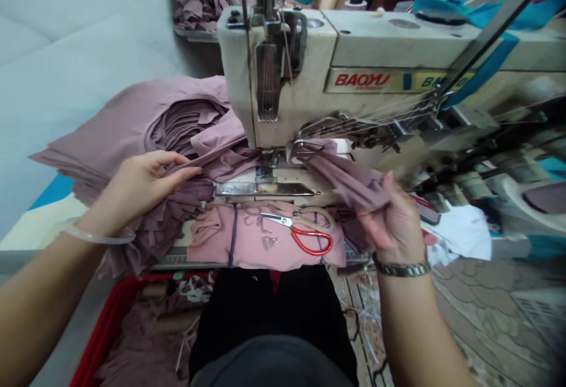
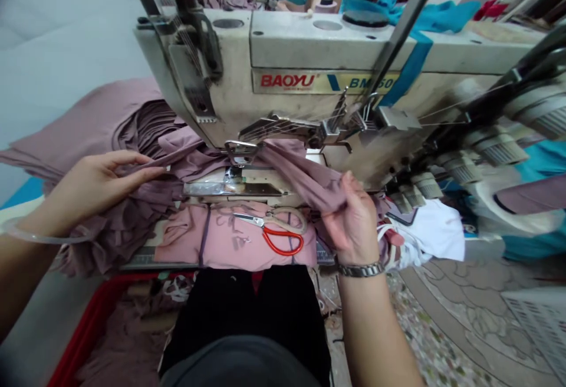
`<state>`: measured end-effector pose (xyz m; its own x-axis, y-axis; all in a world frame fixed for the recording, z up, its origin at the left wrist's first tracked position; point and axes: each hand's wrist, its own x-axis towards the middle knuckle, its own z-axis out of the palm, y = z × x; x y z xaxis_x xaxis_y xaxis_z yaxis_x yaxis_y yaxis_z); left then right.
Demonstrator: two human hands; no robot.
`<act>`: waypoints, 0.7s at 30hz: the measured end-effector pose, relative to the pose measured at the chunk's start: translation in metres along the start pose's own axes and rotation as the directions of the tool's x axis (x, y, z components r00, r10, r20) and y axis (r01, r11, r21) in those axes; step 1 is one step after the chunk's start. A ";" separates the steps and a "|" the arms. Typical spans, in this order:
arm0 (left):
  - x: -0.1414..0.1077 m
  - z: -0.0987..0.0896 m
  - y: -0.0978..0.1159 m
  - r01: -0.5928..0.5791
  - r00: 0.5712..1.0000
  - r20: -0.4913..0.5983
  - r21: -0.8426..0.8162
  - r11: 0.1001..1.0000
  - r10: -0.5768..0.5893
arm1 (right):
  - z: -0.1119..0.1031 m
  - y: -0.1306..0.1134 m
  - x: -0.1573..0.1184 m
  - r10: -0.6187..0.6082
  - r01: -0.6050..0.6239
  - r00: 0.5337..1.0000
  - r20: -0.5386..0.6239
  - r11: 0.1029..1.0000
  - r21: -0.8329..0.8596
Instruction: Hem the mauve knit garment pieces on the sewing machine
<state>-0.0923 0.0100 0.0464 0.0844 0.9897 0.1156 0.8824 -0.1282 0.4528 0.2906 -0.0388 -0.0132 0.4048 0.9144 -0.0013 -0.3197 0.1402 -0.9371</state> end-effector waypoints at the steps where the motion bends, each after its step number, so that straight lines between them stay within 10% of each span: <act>1: -0.001 -0.002 -0.005 -0.053 0.999 0.010 0.008 0.999 0.053 | -0.001 -0.003 0.001 0.092 -0.094 0.995 0.035 0.993 0.077; 4: -0.004 -0.013 -0.019 -0.159 0.987 0.019 0.072 0.985 0.158 | -0.007 -0.014 -0.004 0.146 -0.152 0.988 0.056 0.981 0.118; 9: -0.016 -0.038 -0.011 0.084 0.971 -0.228 0.023 0.996 -0.077 | 0.007 -0.024 -0.021 0.020 -0.006 0.980 0.198 0.997 -0.071; 12: -0.021 -0.024 0.020 -0.079 0.978 -0.203 -0.212 0.974 0.035 | 0.039 -0.016 -0.029 -0.078 0.240 0.872 0.484 0.928 -0.283; 14: -0.021 0.002 0.038 -0.393 0.916 -0.010 -0.231 0.890 0.402 | 0.059 -0.006 -0.029 -0.118 0.613 0.627 0.770 0.685 -0.394; 16: -0.019 0.033 0.048 -0.674 0.725 0.125 -0.076 0.735 0.677 | 0.071 0.003 -0.025 -0.092 0.899 0.392 0.916 0.252 -0.359; 18: -0.018 0.059 0.049 -0.753 0.651 0.104 0.212 0.623 0.752 | 0.072 0.009 -0.017 -0.059 0.943 0.291 0.955 -0.148 -0.296; 21: -0.019 0.077 0.044 -0.718 0.594 -0.010 0.444 0.536 0.805 | 0.064 0.011 -0.006 -0.066 0.891 0.223 0.973 -0.390 -0.231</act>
<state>-0.0190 -0.0090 -0.0040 0.7553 0.4838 0.4422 0.6175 -0.7514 -0.2326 0.2293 -0.0185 -0.0013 -0.7218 0.5638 0.4014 0.6834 0.6725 0.2841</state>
